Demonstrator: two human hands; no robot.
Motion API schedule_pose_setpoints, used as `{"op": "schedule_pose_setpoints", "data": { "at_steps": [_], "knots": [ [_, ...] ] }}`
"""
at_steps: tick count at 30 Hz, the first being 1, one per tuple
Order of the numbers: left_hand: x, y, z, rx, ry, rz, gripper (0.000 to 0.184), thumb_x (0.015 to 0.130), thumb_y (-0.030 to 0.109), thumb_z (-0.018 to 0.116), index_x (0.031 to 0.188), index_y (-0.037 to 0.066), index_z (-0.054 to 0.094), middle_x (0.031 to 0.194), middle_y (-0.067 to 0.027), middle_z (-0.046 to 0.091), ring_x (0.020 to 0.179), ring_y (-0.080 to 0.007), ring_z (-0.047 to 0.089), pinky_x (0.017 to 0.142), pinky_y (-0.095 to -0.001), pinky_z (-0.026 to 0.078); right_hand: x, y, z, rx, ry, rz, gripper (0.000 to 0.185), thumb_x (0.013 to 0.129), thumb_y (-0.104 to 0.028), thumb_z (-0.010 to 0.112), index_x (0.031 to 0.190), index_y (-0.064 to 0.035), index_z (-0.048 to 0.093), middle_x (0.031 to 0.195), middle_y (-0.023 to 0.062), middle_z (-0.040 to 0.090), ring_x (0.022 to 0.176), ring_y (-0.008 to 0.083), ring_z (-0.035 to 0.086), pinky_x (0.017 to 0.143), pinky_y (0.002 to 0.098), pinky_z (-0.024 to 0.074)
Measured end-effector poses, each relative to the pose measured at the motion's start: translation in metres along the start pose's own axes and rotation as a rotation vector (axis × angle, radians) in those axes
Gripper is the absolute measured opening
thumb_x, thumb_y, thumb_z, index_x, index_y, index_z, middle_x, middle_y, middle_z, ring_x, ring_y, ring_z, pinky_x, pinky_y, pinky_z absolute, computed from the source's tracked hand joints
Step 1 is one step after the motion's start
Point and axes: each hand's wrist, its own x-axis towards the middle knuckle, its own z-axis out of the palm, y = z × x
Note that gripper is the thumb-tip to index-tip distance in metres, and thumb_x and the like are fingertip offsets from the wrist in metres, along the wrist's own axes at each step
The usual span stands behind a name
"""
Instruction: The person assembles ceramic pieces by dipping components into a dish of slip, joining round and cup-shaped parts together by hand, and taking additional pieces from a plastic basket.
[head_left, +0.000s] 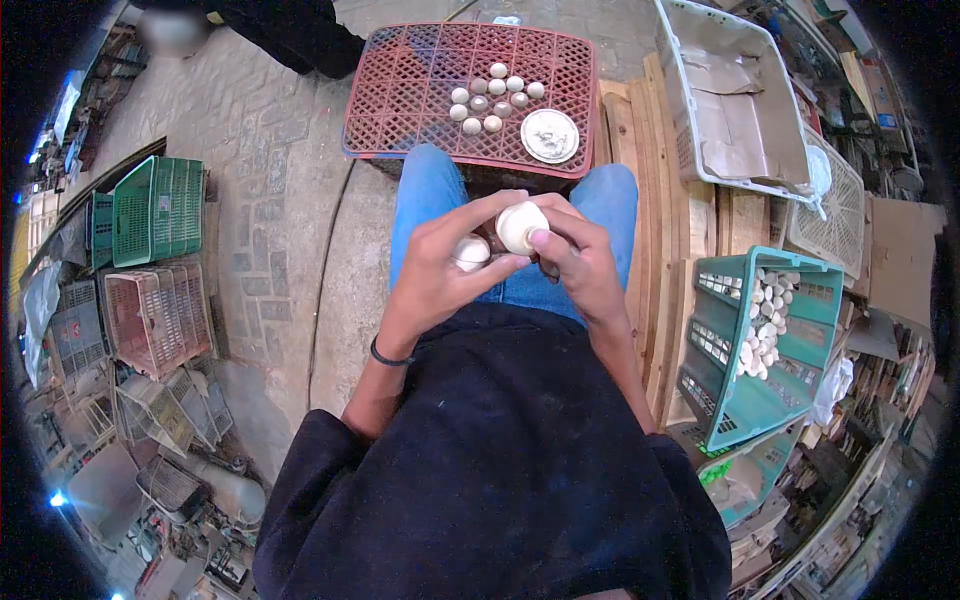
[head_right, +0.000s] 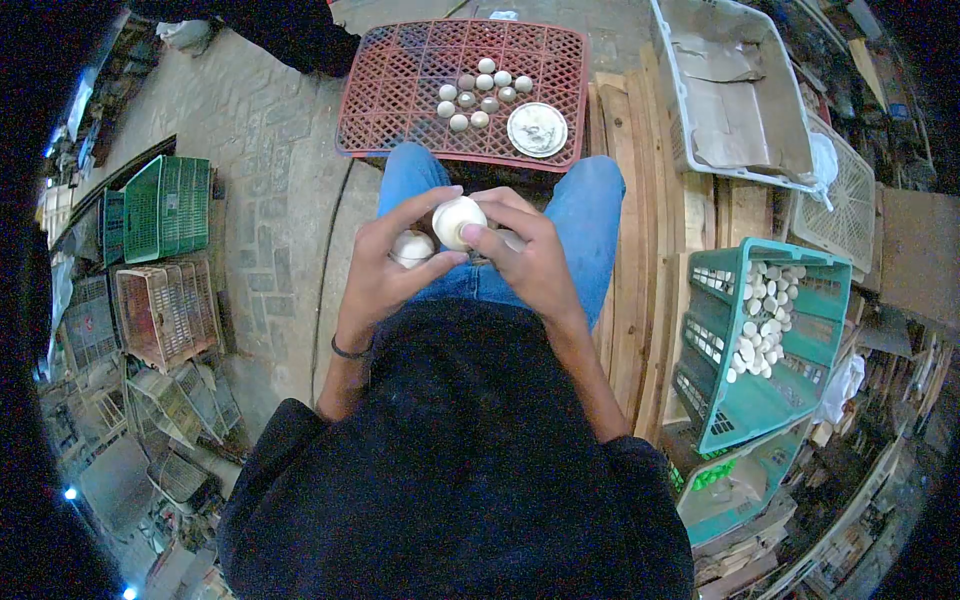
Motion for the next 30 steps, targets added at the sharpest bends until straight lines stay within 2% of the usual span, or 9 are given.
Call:
{"op": "schedule_pose_setpoints", "data": {
  "at_steps": [2, 11, 13, 24, 27, 29, 30],
  "knots": [
    [-0.001, 0.000, -0.002, 0.029, -0.010, -0.012, 0.047, 0.070, 0.008, 0.075, 0.113, 0.002, 0.058, 0.097, -0.0120, 0.064, 0.083, -0.0171, 0.063, 0.074, -0.0289, 0.050, -0.001, -0.001, 0.000, 0.001, 0.003, 0.013, 0.030, 0.083, -0.021, 0.062, 0.099, 0.0045, 0.063, 0.100, 0.0102, 0.057, 0.094, 0.0187, 0.053, 0.083, 0.0288, 0.0420],
    [-0.002, -0.005, -0.002, 0.072, -0.024, 0.046, 0.047, 0.070, 0.007, 0.074, 0.113, 0.000, 0.056, 0.097, -0.0129, 0.064, 0.086, -0.0173, 0.063, 0.075, -0.0297, 0.049, -0.002, -0.005, 0.001, 0.056, 0.005, 0.099, 0.029, 0.079, -0.018, 0.068, 0.097, 0.0042, 0.064, 0.099, 0.0100, 0.057, 0.092, 0.0195, 0.055, 0.083, 0.0295, 0.0428],
    [-0.002, -0.007, -0.002, 0.043, -0.029, 0.023, 0.048, 0.070, 0.007, 0.075, 0.113, 0.000, 0.056, 0.098, -0.0129, 0.064, 0.087, -0.0168, 0.062, 0.075, -0.0296, 0.049, -0.001, 0.001, 0.001, -0.100, 0.014, -0.113, 0.030, 0.076, -0.016, 0.071, 0.098, 0.0029, 0.064, 0.100, 0.0100, 0.057, 0.092, 0.0197, 0.055, 0.084, 0.0299, 0.0427],
    [-0.005, -0.013, -0.004, -0.035, -0.014, -0.005, 0.048, 0.072, 0.007, 0.073, 0.115, -0.003, 0.055, 0.096, -0.0112, 0.065, 0.086, -0.0133, 0.060, 0.076, -0.0278, 0.049, -0.001, -0.008, -0.003, -0.165, -0.010, -0.202, 0.041, 0.067, -0.015, 0.078, 0.103, -0.0002, 0.063, 0.104, 0.0101, 0.055, 0.099, 0.0213, 0.054, 0.087, 0.0309, 0.0419],
    [-0.006, -0.015, -0.003, -0.149, 0.019, -0.046, 0.047, 0.074, 0.009, 0.072, 0.116, -0.004, 0.054, 0.094, -0.0106, 0.065, 0.082, -0.0131, 0.061, 0.071, -0.0268, 0.050, -0.002, -0.013, -0.003, -0.207, 0.006, -0.248, 0.047, 0.064, -0.014, 0.079, 0.107, -0.0018, 0.062, 0.105, 0.0100, 0.054, 0.100, 0.0217, 0.054, 0.088, 0.0315, 0.0424],
    [-0.008, -0.021, -0.003, -0.479, 0.015, -0.250, 0.042, 0.079, 0.013, 0.068, 0.114, -0.006, 0.053, 0.089, -0.0098, 0.064, 0.074, -0.0115, 0.061, 0.063, -0.0238, 0.049, -0.003, -0.019, -0.002, -0.235, 0.016, -0.256, 0.049, 0.063, -0.013, 0.079, 0.108, -0.0028, 0.062, 0.106, 0.0099, 0.053, 0.100, 0.0219, 0.054, 0.088, 0.0317, 0.0430],
    [-0.008, -0.024, -0.002, -0.479, 0.013, -0.250, 0.042, 0.079, 0.013, 0.068, 0.114, -0.006, 0.053, 0.089, -0.0098, 0.064, 0.074, -0.0115, 0.061, 0.063, -0.0238, 0.049, -0.003, -0.023, 0.001, -0.261, 0.037, -0.257, 0.049, 0.063, -0.012, 0.079, 0.108, -0.0038, 0.062, 0.106, 0.0099, 0.053, 0.099, 0.0218, 0.054, 0.086, 0.0312, 0.0437]
  ]
}}
